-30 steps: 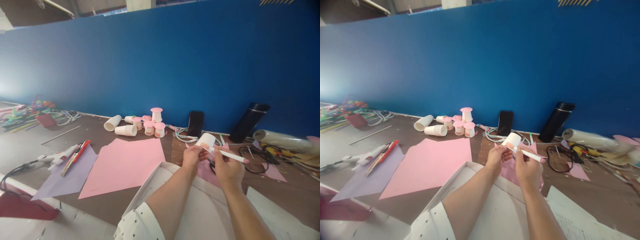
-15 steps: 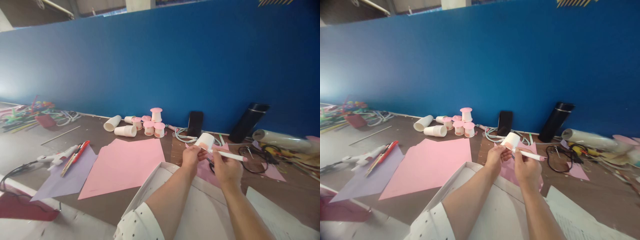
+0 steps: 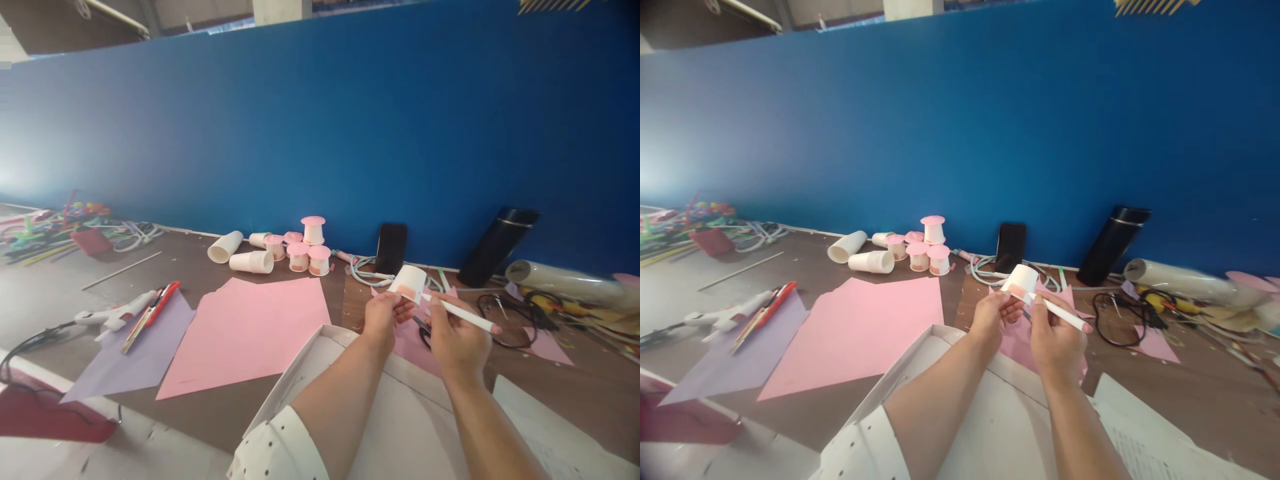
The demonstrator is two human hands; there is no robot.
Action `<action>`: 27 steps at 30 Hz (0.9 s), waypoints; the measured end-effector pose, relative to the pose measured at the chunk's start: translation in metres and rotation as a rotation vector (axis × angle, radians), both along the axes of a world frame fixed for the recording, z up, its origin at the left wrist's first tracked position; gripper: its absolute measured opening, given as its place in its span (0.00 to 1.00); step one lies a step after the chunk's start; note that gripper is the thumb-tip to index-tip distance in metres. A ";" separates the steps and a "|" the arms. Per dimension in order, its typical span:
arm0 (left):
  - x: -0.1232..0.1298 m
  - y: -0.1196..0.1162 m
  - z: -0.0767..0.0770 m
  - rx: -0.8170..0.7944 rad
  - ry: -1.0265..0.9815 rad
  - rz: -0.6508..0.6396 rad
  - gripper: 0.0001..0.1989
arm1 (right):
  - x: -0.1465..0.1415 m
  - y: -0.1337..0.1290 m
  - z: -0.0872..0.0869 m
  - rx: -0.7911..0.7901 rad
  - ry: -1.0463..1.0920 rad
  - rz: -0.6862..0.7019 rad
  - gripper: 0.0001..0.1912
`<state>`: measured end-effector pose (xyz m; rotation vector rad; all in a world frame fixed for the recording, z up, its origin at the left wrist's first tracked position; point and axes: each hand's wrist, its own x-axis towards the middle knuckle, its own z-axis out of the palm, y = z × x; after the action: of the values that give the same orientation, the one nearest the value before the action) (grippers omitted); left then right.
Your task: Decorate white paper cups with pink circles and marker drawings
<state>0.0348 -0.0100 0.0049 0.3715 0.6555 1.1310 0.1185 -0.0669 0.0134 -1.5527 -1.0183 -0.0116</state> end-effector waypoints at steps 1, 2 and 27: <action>0.000 0.000 0.000 -0.001 0.002 -0.003 0.03 | 0.000 0.000 0.000 -0.003 -0.002 -0.001 0.19; 0.000 0.000 0.001 -0.001 0.004 -0.005 0.03 | 0.001 0.001 -0.001 -0.010 -0.009 -0.005 0.19; 0.001 -0.003 0.001 0.113 0.080 -0.071 0.04 | 0.001 0.004 -0.002 -0.034 -0.029 -0.039 0.18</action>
<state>0.0358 -0.0132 0.0055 0.5348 0.6447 1.0925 0.1199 -0.0633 0.0117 -1.6070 -1.0150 -0.0448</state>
